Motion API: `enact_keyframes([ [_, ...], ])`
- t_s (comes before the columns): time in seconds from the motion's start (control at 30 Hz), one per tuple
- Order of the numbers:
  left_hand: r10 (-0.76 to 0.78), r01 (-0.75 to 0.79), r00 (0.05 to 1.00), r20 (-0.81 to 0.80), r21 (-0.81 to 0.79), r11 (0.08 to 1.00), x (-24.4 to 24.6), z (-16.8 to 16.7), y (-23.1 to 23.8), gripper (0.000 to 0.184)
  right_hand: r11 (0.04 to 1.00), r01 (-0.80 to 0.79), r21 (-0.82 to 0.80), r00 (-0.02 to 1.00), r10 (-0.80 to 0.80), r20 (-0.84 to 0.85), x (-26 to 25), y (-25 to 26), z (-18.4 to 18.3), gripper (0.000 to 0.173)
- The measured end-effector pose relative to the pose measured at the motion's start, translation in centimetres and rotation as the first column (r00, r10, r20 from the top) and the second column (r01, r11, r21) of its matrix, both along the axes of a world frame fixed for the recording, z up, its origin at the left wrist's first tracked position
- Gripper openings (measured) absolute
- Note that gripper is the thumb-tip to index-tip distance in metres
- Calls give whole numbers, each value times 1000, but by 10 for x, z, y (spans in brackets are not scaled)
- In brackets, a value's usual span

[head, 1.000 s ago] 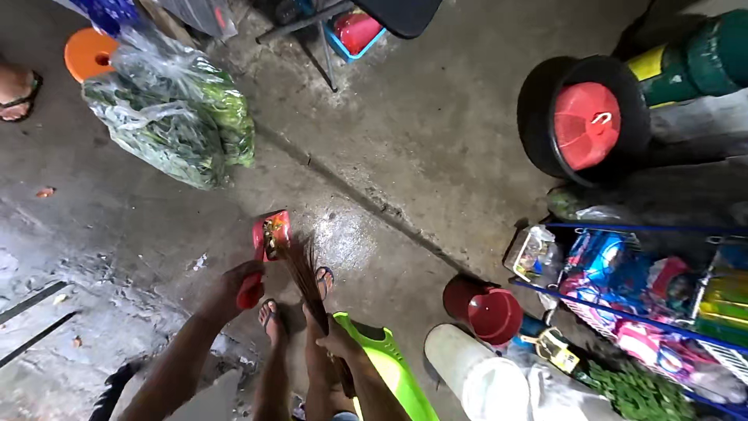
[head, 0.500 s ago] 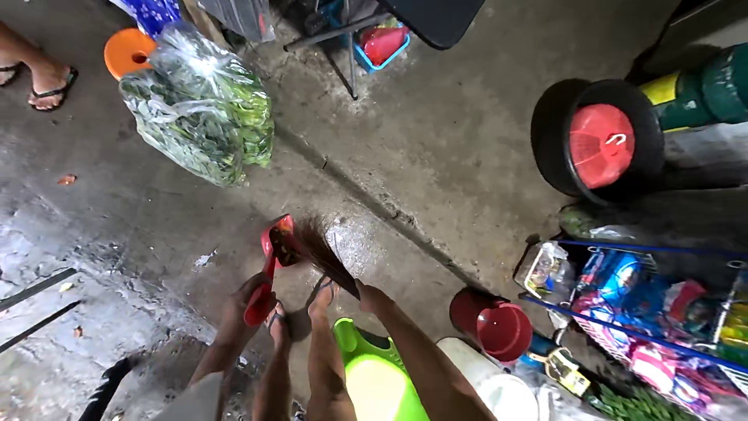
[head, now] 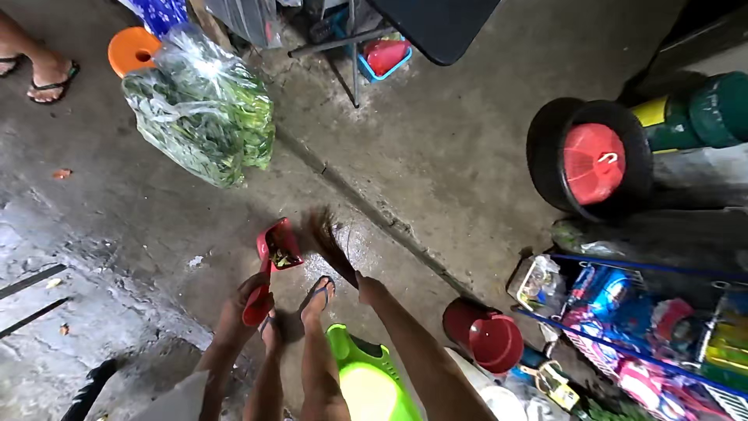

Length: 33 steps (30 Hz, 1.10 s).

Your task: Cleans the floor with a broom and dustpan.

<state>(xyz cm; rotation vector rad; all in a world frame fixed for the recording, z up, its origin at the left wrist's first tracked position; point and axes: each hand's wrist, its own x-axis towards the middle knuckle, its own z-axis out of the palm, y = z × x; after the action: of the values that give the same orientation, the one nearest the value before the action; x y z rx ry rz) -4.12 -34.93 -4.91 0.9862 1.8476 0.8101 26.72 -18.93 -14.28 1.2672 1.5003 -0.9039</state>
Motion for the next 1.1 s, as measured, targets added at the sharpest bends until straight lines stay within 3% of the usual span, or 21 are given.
enact_keyframes([
  [0.13,117,-122,985,125,33,992,-9,2,-27,43,999,-34,-30,997,32,-70,25,2,45,96],
  [0.2,166,-176,980,106,93,980,-10,1,-47,40,1000,23,14,994,-22,-104,29,14,63,95],
  [0.27,230,-234,971,65,63,970,-3,6,-61,39,984,151,97,983,-139,-116,18,30,60,96],
  [0.33,283,-284,958,53,-5,959,6,12,-62,41,972,183,150,981,-170,-92,-7,40,37,97],
  [0.47,281,-281,959,30,-31,959,1,0,-53,43,997,-69,-23,996,68,-50,-52,12,5,90],
  [0.57,321,-318,944,74,-49,947,-13,6,-53,44,983,-144,-114,986,133,-102,-50,-11,21,96],
  [0.67,431,-436,894,123,18,900,-21,7,-75,42,996,-63,-58,984,52,-170,-42,-6,60,94],
  [0.73,526,-523,837,147,-64,850,-24,27,-82,38,998,38,50,977,-27,-212,-46,14,69,94],
  [0.83,677,-659,729,103,-160,734,-35,54,-78,31,962,186,200,966,-142,-215,-90,63,44,95],
  [0.9,674,-666,735,73,-111,738,-50,42,-93,38,952,209,225,970,-172,-174,-134,79,18,94],
  [1.0,649,-649,761,8,28,761,-80,5,-105,42,993,0,117,989,17,-145,-176,42,-14,86],
  [1.1,585,-585,811,-12,19,811,-102,1,-95,37,961,-276,-34,956,271,-116,-180,-11,-9,89],
])
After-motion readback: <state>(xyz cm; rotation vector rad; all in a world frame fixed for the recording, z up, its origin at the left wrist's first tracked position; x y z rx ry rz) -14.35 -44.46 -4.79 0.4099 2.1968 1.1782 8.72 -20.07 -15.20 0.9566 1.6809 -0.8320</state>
